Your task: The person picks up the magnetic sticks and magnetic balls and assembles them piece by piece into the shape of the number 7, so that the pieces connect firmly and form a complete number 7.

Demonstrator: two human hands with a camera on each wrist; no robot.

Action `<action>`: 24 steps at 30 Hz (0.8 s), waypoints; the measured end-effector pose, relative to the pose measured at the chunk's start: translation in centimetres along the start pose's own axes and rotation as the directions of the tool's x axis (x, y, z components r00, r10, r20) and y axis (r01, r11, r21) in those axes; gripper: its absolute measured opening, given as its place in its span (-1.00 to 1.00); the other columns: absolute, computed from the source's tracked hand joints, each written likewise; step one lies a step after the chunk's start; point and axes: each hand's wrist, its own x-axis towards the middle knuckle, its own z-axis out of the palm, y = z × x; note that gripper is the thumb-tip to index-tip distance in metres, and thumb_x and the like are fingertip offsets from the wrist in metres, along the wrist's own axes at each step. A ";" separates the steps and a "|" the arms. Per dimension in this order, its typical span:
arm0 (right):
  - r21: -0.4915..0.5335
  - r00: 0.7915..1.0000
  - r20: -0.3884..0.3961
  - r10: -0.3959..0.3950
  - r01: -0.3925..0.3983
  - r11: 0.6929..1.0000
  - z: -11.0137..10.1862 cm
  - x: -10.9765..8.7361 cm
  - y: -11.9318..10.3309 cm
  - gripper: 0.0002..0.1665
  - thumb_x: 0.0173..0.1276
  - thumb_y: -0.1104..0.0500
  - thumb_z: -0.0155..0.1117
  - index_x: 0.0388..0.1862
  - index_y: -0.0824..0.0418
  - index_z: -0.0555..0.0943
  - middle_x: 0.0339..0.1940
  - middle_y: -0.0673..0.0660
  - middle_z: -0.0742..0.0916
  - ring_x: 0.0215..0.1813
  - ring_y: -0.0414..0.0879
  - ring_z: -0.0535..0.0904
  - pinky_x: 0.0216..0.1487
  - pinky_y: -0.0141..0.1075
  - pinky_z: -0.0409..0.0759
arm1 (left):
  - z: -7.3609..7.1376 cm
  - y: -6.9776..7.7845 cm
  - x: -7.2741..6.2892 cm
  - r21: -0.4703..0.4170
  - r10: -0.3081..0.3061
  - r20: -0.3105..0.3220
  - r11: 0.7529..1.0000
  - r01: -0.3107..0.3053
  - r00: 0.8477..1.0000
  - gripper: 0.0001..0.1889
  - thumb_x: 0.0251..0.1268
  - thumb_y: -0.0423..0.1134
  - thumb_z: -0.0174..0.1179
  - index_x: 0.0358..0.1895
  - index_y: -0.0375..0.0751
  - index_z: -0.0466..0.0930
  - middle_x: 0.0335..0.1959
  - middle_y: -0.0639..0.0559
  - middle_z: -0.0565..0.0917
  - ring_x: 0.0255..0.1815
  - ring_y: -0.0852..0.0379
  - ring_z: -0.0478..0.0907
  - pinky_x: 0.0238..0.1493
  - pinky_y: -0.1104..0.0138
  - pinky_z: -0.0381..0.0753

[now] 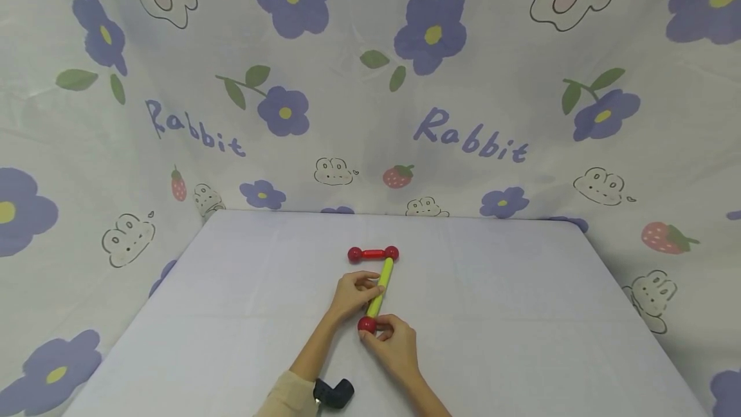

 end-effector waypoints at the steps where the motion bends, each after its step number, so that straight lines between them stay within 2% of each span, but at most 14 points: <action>1: -0.004 1.000 -0.003 -0.005 0.005 1.000 0.0 0.0 0.0 -0.59 0.01 0.16 0.52 -0.25 0.41 0.62 -0.38 0.18 0.75 -0.58 -0.34 0.50 -0.57 -0.49 0.49 | 0.0 0.0 0.0 -0.002 0.002 -0.004 1.000 -0.002 1.000 -0.67 0.05 -0.29 0.34 -0.11 -0.39 0.64 -0.39 -0.17 0.71 -0.54 0.26 0.57 -0.56 0.48 0.56; 10: -0.022 1.000 -0.027 -0.010 0.010 1.000 0.2 0.0 -0.2 -0.59 0.01 0.16 0.52 -0.25 0.41 0.62 -0.38 0.19 0.75 -0.59 -0.34 0.50 -0.57 -0.48 0.49 | 0.2 -0.1 -0.1 0.009 0.019 -0.035 1.000 -0.019 0.999 -0.68 0.03 -0.29 0.35 -0.13 -0.38 0.65 -0.40 -0.18 0.71 -0.52 0.22 0.57 -0.55 0.54 0.51; 19: -0.033 0.999 -0.033 -0.010 0.008 0.999 0.2 0.0 -0.1 -0.59 0.00 0.16 0.52 -0.25 0.40 0.63 -0.39 0.18 0.75 -0.60 -0.35 0.48 -0.59 -0.49 0.48 | 0.2 -0.2 -0.3 -0.011 0.032 -0.033 0.999 -0.032 0.999 -0.66 0.04 -0.29 0.34 -0.11 -0.40 0.64 -0.39 -0.21 0.71 -0.51 0.13 0.60 -0.57 0.55 0.49; 24: -0.042 0.999 -0.030 -0.012 0.010 0.999 0.1 0.0 -0.1 -0.58 0.02 0.16 0.51 -0.24 0.42 0.62 -0.39 0.19 0.75 -0.59 -0.33 0.49 -0.58 -0.48 0.49 | 0.1 -0.1 -0.3 0.015 0.032 -0.027 0.999 -0.032 0.999 -0.67 0.07 -0.26 0.33 -0.12 -0.40 0.64 -0.40 -0.19 0.71 -0.54 0.17 0.57 -0.60 0.55 0.48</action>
